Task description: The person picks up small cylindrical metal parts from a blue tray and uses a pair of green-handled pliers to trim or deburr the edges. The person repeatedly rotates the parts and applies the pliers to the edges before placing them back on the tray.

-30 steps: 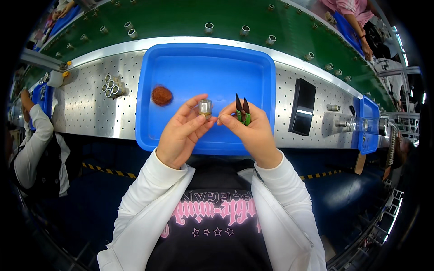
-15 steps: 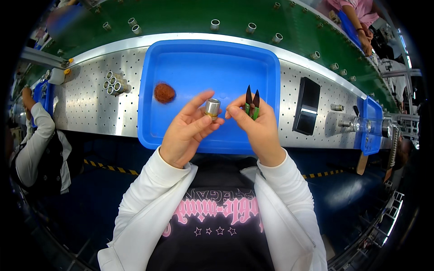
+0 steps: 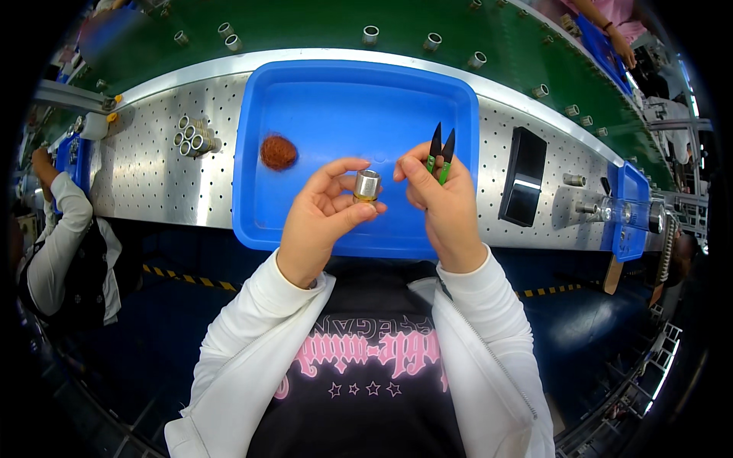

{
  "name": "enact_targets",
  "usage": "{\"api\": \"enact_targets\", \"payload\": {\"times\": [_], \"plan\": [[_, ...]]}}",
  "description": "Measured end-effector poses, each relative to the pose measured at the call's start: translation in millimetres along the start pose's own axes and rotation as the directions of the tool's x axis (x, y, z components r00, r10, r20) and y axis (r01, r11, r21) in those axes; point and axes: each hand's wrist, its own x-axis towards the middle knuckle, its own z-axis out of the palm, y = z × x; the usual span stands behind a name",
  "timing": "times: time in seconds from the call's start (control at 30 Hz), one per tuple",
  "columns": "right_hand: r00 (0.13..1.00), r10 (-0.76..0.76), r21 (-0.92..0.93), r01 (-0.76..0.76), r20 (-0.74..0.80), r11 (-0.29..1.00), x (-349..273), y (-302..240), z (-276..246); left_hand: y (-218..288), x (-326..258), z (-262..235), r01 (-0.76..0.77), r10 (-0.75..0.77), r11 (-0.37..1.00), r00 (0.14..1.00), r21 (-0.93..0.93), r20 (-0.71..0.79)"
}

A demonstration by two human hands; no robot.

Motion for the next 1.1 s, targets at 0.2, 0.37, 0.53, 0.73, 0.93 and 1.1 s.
{"api": "enact_targets", "payload": {"times": [0.2,0.37,0.53,0.73,0.93,1.1], "plan": [[0.999,0.034,0.097,-0.037,0.031,0.995,1.9,-0.5,0.9,-6.2,1.9,-0.3,-0.139,0.142,0.987,0.989,0.077,-0.032],[0.993,0.055,0.172,-0.072,0.101,0.982,2.9,-0.7,-0.4,-5.6,2.8,-0.5,-0.131,0.135,0.987,0.990,0.097,-0.030],[0.988,0.068,0.155,-0.090,0.140,0.984,4.0,-0.1,-0.8,-2.7,3.5,-0.5,-0.076,0.078,0.995,0.996,0.065,-0.035],[0.989,0.068,0.126,-0.085,0.132,0.988,4.7,-1.3,3.3,-2.2,5.9,-4.2,0.028,-0.030,0.994,0.999,-0.102,-0.024],[0.995,0.006,0.086,-0.015,0.098,0.996,5.8,-3.1,-1.2,-0.4,8.2,-7.8,0.095,-0.102,0.959,0.995,-0.267,-0.014],[0.997,0.019,0.004,-0.020,0.079,1.000,3.9,-3.3,-4.0,-2.7,10.4,-12.5,0.096,-0.107,0.937,0.994,-0.336,-0.014]]}}
